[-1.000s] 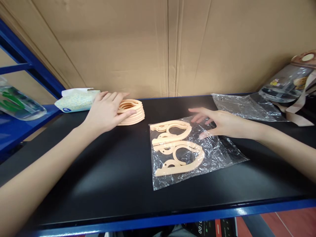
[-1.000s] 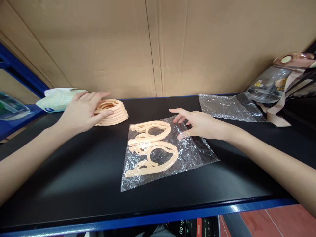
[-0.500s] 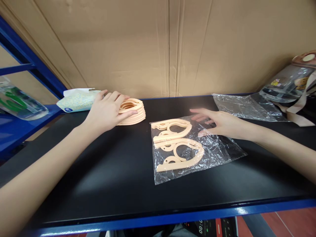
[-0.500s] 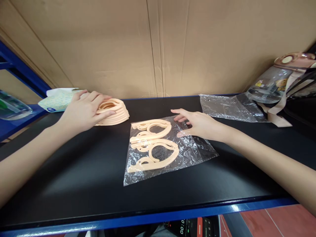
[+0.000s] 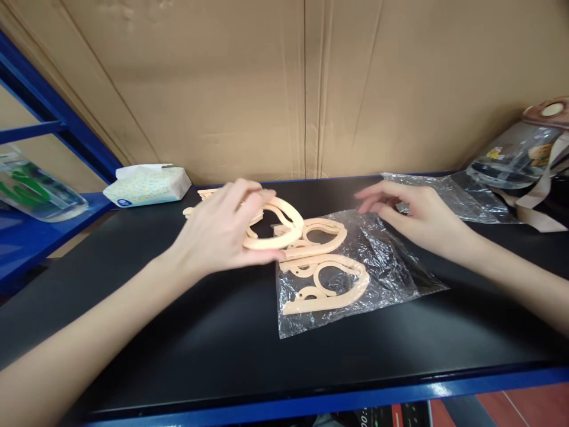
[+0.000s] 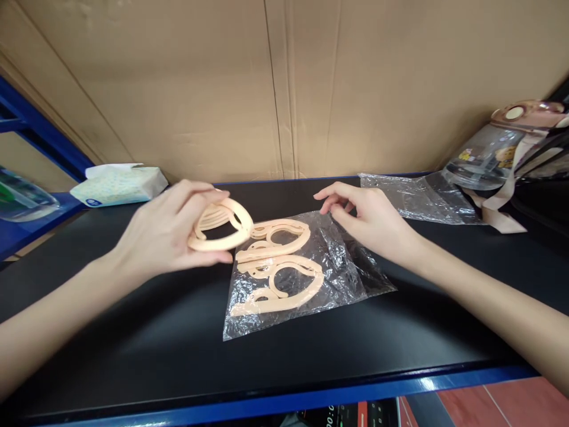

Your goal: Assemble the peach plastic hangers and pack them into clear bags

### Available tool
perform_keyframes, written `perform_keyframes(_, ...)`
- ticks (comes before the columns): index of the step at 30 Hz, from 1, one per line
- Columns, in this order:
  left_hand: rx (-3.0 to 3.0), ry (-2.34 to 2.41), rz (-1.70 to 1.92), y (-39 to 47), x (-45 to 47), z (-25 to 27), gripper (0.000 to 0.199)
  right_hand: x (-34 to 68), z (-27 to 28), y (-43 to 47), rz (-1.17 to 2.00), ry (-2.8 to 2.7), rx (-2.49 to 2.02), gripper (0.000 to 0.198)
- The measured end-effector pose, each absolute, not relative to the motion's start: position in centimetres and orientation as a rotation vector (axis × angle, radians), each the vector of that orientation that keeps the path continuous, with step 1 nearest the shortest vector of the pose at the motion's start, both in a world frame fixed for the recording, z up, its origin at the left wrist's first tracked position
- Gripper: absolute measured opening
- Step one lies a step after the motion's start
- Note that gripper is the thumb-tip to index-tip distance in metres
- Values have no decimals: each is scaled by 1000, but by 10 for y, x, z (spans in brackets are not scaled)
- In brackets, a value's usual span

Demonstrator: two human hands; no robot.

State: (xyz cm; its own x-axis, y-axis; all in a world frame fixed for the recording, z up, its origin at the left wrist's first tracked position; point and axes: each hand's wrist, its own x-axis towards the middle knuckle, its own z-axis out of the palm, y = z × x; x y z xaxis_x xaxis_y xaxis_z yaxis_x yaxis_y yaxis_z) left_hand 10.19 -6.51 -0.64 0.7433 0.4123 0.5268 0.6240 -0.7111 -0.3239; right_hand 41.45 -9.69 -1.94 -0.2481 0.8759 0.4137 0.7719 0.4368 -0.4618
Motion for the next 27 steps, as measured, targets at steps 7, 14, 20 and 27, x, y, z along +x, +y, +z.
perform_keyframes(7,-2469,-494,-690,-99,131,-17,73,377,-17,-134,561,-2199,-1180,27)
perform_keyframes(14,-2425,-521,-729,-106,139,-20,75,366,-17,-144,1209,-2026,-1170,31)
perform_keyframes(20,-2533,-604,-630,-95,130,-24,78,374,-16,-131,1276,-1846,-1206,28)
perform_keyframes(27,-2545,-717,-590,-82,122,-28,68,383,-18,-122,1172,-1854,-1205,28)
